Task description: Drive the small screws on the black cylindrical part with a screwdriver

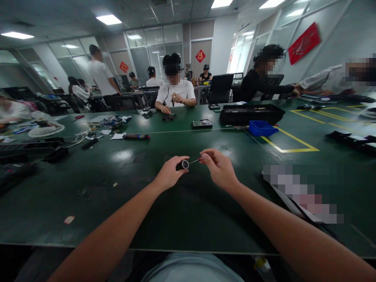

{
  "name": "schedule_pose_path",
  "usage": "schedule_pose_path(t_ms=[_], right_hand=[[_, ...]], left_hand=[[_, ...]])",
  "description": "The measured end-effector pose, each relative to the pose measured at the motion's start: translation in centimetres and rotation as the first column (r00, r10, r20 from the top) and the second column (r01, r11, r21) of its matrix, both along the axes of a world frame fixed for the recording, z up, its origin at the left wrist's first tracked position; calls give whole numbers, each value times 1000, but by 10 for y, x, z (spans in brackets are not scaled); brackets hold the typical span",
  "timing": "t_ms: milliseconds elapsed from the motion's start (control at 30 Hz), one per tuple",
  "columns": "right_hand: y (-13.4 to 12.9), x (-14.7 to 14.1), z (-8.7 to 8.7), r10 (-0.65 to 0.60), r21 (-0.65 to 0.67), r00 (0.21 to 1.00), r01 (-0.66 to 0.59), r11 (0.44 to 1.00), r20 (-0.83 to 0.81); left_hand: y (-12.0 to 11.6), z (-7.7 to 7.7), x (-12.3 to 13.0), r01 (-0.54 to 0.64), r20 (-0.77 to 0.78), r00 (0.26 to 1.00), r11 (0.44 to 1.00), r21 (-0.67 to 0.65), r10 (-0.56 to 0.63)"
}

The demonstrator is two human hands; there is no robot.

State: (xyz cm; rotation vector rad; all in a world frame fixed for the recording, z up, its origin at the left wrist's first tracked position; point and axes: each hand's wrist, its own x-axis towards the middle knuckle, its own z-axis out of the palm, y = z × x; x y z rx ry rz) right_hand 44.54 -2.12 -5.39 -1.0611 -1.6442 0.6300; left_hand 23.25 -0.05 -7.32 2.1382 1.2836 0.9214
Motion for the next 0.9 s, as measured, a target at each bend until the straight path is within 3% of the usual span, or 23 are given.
schedule_pose_path(t_ms=[267, 500, 700, 900], right_hand=[[1, -2, -1, -45, 15, 999, 45, 999, -9], [-1, 2, 11, -156, 15, 974, 156, 988, 162], [-4, 1, 12, 10, 36, 988, -16, 999, 154], [-5, 0, 13, 12, -24, 980, -7, 1000, 198]], left_hand=[[0, -1, 0, 11, 31, 999, 1000, 10, -11], [-4, 0, 0, 25, 25, 999, 1000, -7, -25], [-2, -1, -2, 21, 11, 1000, 1000, 15, -21], [1, -3, -5, 1, 7, 1000, 999, 39, -2]])
